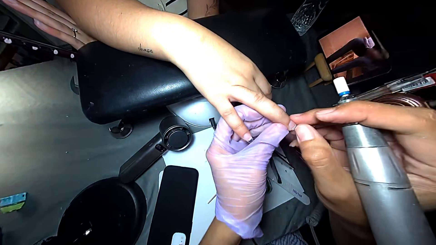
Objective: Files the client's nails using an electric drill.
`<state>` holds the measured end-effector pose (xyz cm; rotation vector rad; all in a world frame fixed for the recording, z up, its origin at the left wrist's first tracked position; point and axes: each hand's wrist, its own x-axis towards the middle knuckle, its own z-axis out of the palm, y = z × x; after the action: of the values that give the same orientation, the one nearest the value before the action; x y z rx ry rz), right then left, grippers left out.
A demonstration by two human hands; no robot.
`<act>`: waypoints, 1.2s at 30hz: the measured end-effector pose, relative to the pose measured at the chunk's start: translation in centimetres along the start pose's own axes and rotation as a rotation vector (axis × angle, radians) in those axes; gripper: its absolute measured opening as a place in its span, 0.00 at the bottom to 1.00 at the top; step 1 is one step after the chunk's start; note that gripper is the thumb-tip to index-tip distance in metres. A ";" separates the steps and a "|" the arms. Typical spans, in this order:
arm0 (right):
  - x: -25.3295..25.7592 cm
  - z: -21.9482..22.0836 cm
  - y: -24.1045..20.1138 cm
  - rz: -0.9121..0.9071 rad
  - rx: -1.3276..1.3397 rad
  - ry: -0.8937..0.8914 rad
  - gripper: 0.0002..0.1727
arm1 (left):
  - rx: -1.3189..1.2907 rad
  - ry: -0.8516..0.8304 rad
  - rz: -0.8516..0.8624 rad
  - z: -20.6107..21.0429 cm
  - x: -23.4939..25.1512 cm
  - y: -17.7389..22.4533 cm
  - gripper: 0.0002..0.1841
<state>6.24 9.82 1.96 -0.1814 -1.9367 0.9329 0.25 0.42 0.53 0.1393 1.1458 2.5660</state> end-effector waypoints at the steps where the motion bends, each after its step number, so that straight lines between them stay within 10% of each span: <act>1: -0.1 0.2 0.0 -0.004 -0.003 0.011 0.13 | 0.008 0.009 0.005 0.0 0.0 -0.1 0.18; 15: -0.7 0.7 0.0 -0.125 -0.328 0.034 0.13 | 0.045 0.057 0.037 -0.3 0.0 -0.4 0.20; 36: -0.5 -0.9 1.0 -0.032 -0.043 -0.049 0.14 | 0.022 -0.018 -0.019 -0.8 0.2 -0.2 0.17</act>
<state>7.01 10.78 1.15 -0.1535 -2.0002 0.8821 -0.04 0.04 -0.09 0.1560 1.1628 2.5309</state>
